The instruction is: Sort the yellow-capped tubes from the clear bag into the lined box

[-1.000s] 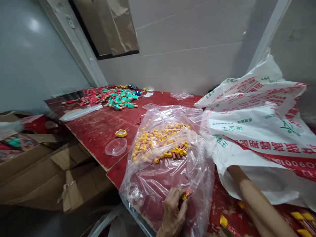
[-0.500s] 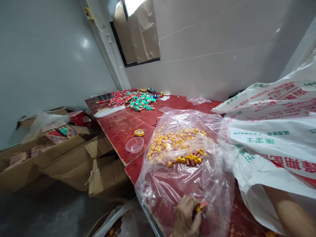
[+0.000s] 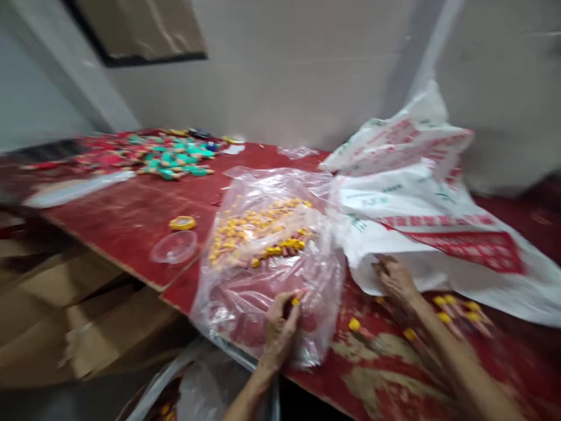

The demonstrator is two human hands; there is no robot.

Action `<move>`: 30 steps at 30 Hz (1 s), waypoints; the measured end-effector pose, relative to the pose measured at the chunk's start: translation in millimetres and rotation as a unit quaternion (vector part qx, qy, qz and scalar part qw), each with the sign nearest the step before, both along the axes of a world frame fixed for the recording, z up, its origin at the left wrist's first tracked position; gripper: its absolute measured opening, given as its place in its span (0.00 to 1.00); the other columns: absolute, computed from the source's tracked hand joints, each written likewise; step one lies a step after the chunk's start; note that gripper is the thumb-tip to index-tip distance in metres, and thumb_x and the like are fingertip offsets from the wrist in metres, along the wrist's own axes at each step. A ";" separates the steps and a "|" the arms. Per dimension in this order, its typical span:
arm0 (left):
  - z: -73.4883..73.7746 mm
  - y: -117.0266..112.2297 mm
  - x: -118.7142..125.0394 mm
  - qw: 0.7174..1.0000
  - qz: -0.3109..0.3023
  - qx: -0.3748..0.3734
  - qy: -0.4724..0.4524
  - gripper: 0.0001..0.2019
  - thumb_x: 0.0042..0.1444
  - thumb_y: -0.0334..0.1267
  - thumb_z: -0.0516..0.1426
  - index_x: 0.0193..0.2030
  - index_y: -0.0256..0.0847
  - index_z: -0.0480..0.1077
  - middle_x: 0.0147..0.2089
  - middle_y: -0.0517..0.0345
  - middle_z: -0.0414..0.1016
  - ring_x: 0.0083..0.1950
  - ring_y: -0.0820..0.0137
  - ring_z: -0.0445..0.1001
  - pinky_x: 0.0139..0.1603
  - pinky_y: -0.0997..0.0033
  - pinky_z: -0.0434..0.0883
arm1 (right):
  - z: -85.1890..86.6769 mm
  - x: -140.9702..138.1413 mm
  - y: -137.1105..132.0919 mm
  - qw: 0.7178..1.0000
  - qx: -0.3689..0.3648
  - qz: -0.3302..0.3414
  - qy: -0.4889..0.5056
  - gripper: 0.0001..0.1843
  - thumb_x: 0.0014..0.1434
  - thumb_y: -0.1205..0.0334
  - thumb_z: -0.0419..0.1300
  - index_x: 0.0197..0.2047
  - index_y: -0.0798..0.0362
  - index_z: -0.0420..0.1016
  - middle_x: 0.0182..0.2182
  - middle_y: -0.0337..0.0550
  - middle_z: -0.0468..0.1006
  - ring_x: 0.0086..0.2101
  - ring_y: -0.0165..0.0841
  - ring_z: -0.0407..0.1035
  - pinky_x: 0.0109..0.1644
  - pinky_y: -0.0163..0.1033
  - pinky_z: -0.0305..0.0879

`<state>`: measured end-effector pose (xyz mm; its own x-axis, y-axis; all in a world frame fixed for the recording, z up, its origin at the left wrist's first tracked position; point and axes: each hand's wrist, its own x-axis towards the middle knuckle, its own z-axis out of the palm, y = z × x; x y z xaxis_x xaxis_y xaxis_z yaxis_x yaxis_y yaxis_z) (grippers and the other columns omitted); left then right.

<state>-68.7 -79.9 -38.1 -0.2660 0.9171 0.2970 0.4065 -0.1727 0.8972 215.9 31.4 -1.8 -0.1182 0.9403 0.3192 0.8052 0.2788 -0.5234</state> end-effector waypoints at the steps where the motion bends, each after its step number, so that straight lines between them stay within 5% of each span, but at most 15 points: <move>1: 0.3 1.9 -0.6 1.000 -0.004 0.020 0.005 0.09 0.57 0.41 0.54 0.41 0.40 0.71 0.37 0.55 0.75 0.38 0.66 0.74 0.40 0.66 0.72 | 1.1 14.6 -23.7 1.000 -0.021 -0.007 0.008 0.16 0.63 0.56 0.53 0.48 0.56 0.74 0.43 0.51 0.77 0.41 0.37 0.73 0.46 0.45 0.71; 6: 29.0 -7.1 20.3 0.987 -0.092 0.119 0.055 0.08 0.57 0.40 0.58 0.42 0.43 0.74 0.41 0.55 0.77 0.43 0.66 0.75 0.46 0.68 0.73 | 23.4 22.3 -119.9 0.988 -0.097 0.062 0.103 0.20 0.63 0.56 0.52 0.55 0.51 0.72 0.51 0.48 0.74 0.51 0.40 0.69 0.55 0.48 0.66; 11: 54.2 -33.5 63.3 0.964 -0.256 0.069 0.024 0.10 0.60 0.39 0.55 0.45 0.42 0.75 0.41 0.52 0.76 0.41 0.68 0.76 0.42 0.72 0.74 | 35.3 8.4 -166.8 0.982 -0.096 0.120 0.113 0.19 0.64 0.58 0.52 0.56 0.48 0.71 0.48 0.47 0.76 0.48 0.37 0.70 0.53 0.43 0.67; 20: 45.8 -49.5 72.5 0.954 -0.298 0.037 0.014 0.11 0.60 0.36 0.55 0.47 0.43 0.76 0.41 0.52 0.76 0.41 0.68 0.76 0.41 0.73 0.73 | 16.9 12.8 -191.7 0.986 -0.021 0.158 0.056 0.19 0.62 0.65 0.52 0.56 0.52 0.68 0.50 0.49 0.75 0.50 0.37 0.69 0.54 0.44 0.67; 30: 30.2 -89.4 96.2 0.950 -0.294 -0.083 -0.067 0.21 0.62 0.36 0.51 0.62 0.44 0.64 0.59 0.53 0.69 0.60 0.63 0.68 0.61 0.60 0.66 | 6.6 -12.2 -213.5 0.992 -0.010 0.109 0.064 0.19 0.62 0.67 0.46 0.54 0.51 0.68 0.45 0.49 0.77 0.45 0.35 0.73 0.46 0.38 0.72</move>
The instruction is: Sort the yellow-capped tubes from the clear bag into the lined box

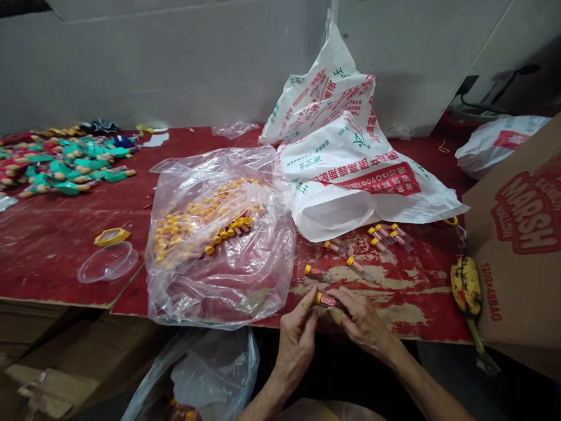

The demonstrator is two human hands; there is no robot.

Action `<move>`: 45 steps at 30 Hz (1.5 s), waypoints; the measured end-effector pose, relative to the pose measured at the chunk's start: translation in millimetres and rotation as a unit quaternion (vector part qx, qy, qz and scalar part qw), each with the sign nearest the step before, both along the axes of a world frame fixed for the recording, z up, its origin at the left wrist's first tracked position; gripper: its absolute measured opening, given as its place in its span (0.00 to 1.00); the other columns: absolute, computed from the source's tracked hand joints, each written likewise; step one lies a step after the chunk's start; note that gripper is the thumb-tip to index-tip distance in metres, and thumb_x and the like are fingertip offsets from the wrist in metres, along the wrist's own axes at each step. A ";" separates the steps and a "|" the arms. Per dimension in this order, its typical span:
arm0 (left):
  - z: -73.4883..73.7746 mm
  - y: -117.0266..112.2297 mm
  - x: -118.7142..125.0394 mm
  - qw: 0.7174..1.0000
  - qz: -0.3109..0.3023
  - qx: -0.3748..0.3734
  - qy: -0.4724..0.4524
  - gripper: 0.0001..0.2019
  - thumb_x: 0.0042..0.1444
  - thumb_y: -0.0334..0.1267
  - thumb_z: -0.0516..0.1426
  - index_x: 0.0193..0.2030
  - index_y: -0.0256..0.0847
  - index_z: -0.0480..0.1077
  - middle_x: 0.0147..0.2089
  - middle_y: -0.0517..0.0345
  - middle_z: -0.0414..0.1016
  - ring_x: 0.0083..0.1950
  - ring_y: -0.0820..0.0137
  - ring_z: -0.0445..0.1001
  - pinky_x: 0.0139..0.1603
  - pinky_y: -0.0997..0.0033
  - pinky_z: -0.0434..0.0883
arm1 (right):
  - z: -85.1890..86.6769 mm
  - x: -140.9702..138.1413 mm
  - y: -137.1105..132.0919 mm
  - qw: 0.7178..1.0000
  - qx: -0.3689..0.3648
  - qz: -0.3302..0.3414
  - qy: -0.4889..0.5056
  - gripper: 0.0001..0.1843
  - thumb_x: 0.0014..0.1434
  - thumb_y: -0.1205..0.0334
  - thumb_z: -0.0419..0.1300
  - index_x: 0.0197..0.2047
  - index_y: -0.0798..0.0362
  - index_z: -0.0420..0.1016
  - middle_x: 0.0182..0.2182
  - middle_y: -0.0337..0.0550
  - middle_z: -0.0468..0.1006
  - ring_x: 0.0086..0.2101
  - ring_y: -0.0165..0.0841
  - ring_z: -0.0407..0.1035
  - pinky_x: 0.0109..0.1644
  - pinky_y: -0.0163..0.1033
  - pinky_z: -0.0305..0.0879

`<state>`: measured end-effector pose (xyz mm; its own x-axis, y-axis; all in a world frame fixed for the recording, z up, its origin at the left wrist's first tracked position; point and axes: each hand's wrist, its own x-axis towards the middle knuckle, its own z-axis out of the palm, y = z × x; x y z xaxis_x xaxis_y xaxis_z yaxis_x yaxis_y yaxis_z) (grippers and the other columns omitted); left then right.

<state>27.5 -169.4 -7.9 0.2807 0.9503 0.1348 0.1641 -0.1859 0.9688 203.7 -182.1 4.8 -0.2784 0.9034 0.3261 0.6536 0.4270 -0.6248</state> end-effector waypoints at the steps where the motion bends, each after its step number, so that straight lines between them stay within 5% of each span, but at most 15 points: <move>1: -1.1 -3.3 1.7 1.000 0.006 -0.016 -0.006 0.21 0.61 0.35 0.51 0.62 0.44 0.64 0.59 0.53 0.69 0.60 0.63 0.68 0.61 0.60 0.66 | -4.3 -3.4 -1.6 1.000 0.009 -0.010 -0.002 0.19 0.62 0.67 0.46 0.53 0.51 0.69 0.44 0.49 0.77 0.44 0.36 0.73 0.45 0.38 0.72; 7: 10.4 0.7 3.7 0.999 -0.008 -0.032 -0.010 0.20 0.59 0.36 0.52 0.58 0.40 0.68 0.52 0.52 0.75 0.52 0.62 0.74 0.55 0.62 0.71 | -35.6 -19.1 -2.8 0.996 0.043 -0.075 0.018 0.16 0.64 0.63 0.47 0.53 0.51 0.68 0.43 0.47 0.78 0.43 0.36 0.75 0.44 0.38 0.73; 10: 20.6 25.1 -12.2 0.995 0.089 0.048 0.026 0.17 0.59 0.35 0.52 0.54 0.40 0.71 0.48 0.52 0.77 0.48 0.64 0.76 0.51 0.66 0.73 | -44.8 -8.4 1.5 0.992 0.071 -0.103 -0.017 0.17 0.66 0.60 0.47 0.56 0.50 0.65 0.46 0.46 0.77 0.43 0.37 0.74 0.45 0.40 0.73; 12: 23.6 51.8 -36.3 0.958 0.225 0.116 0.131 0.15 0.60 0.35 0.50 0.50 0.39 0.73 0.45 0.52 0.78 0.45 0.66 0.76 0.47 0.68 0.73 | -50.3 6.8 5.1 0.975 0.112 -0.170 -0.086 0.19 0.66 0.56 0.46 0.57 0.50 0.65 0.48 0.49 0.76 0.43 0.41 0.74 0.44 0.45 0.72; 15: 21.4 100.0 -89.2 0.859 0.363 0.134 0.335 0.12 0.60 0.34 0.49 0.41 0.38 0.73 0.39 0.50 0.76 0.41 0.65 0.74 0.42 0.67 0.71 | -59.9 29.3 9.9 0.943 0.144 -0.233 -0.189 0.22 0.65 0.54 0.43 0.58 0.52 0.65 0.48 0.54 0.75 0.43 0.47 0.72 0.44 0.52 0.69; 20: 10.7 162.0 -157.8 0.799 0.391 0.074 0.452 0.10 0.58 0.34 0.50 0.39 0.33 0.72 0.39 0.40 0.74 0.41 0.54 0.73 0.41 0.59 0.69 | -66.7 34.7 9.7 0.924 0.157 -0.253 -0.239 0.23 0.63 0.60 0.45 0.60 0.51 0.63 0.50 0.53 0.72 0.47 0.46 0.69 0.50 0.52 0.64; 25: 2.2 190.9 -168.8 0.761 0.369 0.057 0.531 0.15 0.59 0.37 0.49 0.44 0.28 0.69 0.42 0.32 0.72 0.43 0.45 0.71 0.38 0.54 0.67 | -51.4 23.7 21.4 0.893 0.186 -0.266 -0.313 0.18 0.61 0.64 0.49 0.53 0.55 0.67 0.48 0.54 0.73 0.47 0.45 0.66 0.49 0.49 0.64; 29: -0.4 197.0 -172.9 0.747 0.350 0.061 0.562 0.18 0.63 0.33 0.41 0.44 0.29 0.69 0.43 0.33 0.72 0.43 0.47 0.72 0.37 0.57 0.66 | -28.9 23.9 54.0 0.906 0.183 -0.253 -0.287 0.16 0.60 0.69 0.48 0.49 0.56 0.69 0.45 0.52 0.73 0.45 0.42 0.66 0.48 0.46 0.64; 35: -4.0 175.3 -180.5 0.714 0.348 0.077 0.602 0.16 0.63 0.42 0.45 0.45 0.32 0.68 0.42 0.41 0.73 0.38 0.55 0.72 0.33 0.63 0.64 | -7.6 9.2 73.4 0.947 0.171 -0.164 -0.217 0.16 0.63 0.64 0.49 0.52 0.57 0.69 0.45 0.53 0.72 0.46 0.41 0.65 0.51 0.47 0.62; 40: -8.0 157.3 -184.6 0.748 0.342 0.126 0.555 0.19 0.62 0.45 0.45 0.45 0.33 0.69 0.41 0.40 0.73 0.37 0.55 0.72 0.33 0.62 0.66 | -19.1 -9.9 34.5 0.949 0.136 -0.006 -0.284 0.24 0.59 0.59 0.57 0.58 0.57 0.65 0.53 0.55 0.69 0.52 0.45 0.60 0.55 0.52 0.56; 45: 0.4 145.2 -176.6 0.803 0.349 0.204 0.439 0.20 0.60 0.46 0.44 0.45 0.34 0.70 0.43 0.41 0.72 0.41 0.54 0.72 0.40 0.57 0.69 | -25.0 15.2 42.1 0.932 0.148 -0.066 -0.324 0.23 0.59 0.63 0.56 0.57 0.55 0.65 0.52 0.55 0.70 0.51 0.45 0.61 0.55 0.53 0.55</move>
<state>-149.2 -24.2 -7.5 -0.1441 0.8445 0.5157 0.9520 -0.0239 0.3052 219.0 -140.1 -20.2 -0.3972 0.8406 0.3683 0.9115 0.4080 0.0517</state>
